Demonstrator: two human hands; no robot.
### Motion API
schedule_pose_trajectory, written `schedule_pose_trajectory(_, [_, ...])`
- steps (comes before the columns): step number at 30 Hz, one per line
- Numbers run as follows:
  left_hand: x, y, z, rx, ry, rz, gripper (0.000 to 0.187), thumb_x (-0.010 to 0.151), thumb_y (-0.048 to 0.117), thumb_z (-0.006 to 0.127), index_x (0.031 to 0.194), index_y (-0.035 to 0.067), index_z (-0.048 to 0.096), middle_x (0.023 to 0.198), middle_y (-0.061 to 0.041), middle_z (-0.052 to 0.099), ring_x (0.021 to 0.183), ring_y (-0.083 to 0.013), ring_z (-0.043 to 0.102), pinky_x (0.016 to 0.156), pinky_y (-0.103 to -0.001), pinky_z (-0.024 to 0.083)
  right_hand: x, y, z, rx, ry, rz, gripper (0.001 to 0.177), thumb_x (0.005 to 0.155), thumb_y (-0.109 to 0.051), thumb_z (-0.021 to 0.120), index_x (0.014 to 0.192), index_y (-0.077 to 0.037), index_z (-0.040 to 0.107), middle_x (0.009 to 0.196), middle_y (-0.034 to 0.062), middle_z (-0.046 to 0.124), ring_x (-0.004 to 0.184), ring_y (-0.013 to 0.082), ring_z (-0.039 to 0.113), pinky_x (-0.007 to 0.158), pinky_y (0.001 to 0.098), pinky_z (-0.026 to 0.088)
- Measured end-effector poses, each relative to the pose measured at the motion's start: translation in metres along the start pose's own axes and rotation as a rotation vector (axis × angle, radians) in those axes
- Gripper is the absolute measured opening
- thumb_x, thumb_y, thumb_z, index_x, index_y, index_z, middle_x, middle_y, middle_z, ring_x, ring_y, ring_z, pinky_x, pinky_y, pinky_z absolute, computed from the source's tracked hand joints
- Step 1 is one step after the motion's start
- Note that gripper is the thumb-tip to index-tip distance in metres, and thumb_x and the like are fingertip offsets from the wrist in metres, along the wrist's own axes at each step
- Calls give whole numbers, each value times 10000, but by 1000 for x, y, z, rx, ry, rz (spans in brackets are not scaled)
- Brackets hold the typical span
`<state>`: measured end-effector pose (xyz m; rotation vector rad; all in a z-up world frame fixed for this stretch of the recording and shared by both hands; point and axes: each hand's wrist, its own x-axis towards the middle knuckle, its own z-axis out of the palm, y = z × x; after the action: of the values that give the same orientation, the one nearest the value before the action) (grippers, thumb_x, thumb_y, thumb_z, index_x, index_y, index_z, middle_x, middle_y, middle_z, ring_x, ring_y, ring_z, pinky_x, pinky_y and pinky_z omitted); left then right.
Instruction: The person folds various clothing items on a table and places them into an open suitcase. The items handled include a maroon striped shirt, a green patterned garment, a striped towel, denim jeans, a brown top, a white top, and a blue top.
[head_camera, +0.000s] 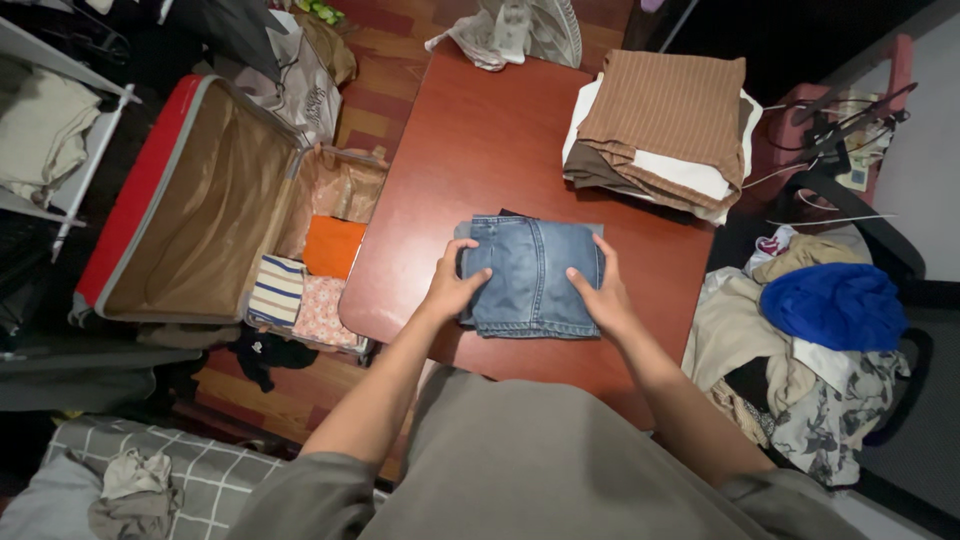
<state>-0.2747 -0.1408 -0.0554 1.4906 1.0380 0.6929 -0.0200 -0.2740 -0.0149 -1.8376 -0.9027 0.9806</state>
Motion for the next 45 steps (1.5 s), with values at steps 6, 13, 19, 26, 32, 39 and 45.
schedule_pose_trajectory(6, [-3, -6, 5, -17, 23, -42, 522, 818, 123, 814, 1262, 127, 540, 1108, -167, 719, 1042, -240, 688, 907, -374, 564, 0, 11, 1, 31, 9, -42, 785, 921, -300, 719, 1573, -165, 304, 1567, 225, 402, 1402, 321, 472, 1130, 401, 413])
schedule_pose_trajectory(13, [-11, 0, 8, 63, 65, 1, 552, 828, 161, 824, 1300, 163, 537, 1169, -196, 657, 1092, -293, 660, 943, -411, 543, 0, 11, 1, 82, 25, -78, 757, 922, -256, 728, 1565, -151, 344, 1573, 219, 398, 1417, 315, 452, 1136, 400, 405])
schedule_pose_trajectory(19, [-27, 1, 14, 91, 111, -50, 606, 824, 163, 818, 1349, 203, 518, 1251, -229, 524, 1146, -338, 577, 986, -428, 498, -5, 12, -2, 106, 34, -129, 750, 914, -233, 735, 1557, -144, 359, 1515, 198, 495, 1356, 288, 537, 1113, 387, 440])
schedule_pose_trajectory(26, [-31, -8, 17, 111, 109, -123, 605, 834, 190, 816, 1357, 242, 517, 1265, -234, 492, 1184, -358, 549, 1030, -431, 468, -12, 12, 6, 160, 36, -46, 765, 888, -214, 743, 1552, -155, 366, 1508, 191, 488, 1335, 277, 541, 1096, 380, 451])
schedule_pose_trajectory(32, [-39, 2, 8, 94, 150, -132, 589, 847, 212, 810, 1362, 260, 529, 1274, -233, 491, 1212, -375, 549, 1053, -440, 467, -10, 10, 11, 76, 54, -138, 714, 927, -212, 740, 1546, -138, 392, 1560, 191, 458, 1392, 295, 501, 1136, 390, 414])
schedule_pose_trajectory(39, [-69, 3, -40, 105, 271, -28, 591, 835, 229, 824, 1352, 236, 536, 1245, -233, 544, 1214, -382, 543, 1061, -442, 451, -13, -9, 51, 35, -34, -246, 732, 934, -236, 740, 1561, -115, 383, 1547, 197, 473, 1404, 301, 493, 1161, 403, 398])
schedule_pose_trajectory(45, [-101, 2, -113, 96, 383, 2, 581, 835, 228, 829, 1345, 221, 552, 1257, -229, 563, 1210, -387, 551, 1067, -440, 450, -18, -51, 117, -73, -93, -303, 736, 935, -263, 736, 1563, -116, 381, 1544, 208, 484, 1405, 309, 499, 1165, 411, 394])
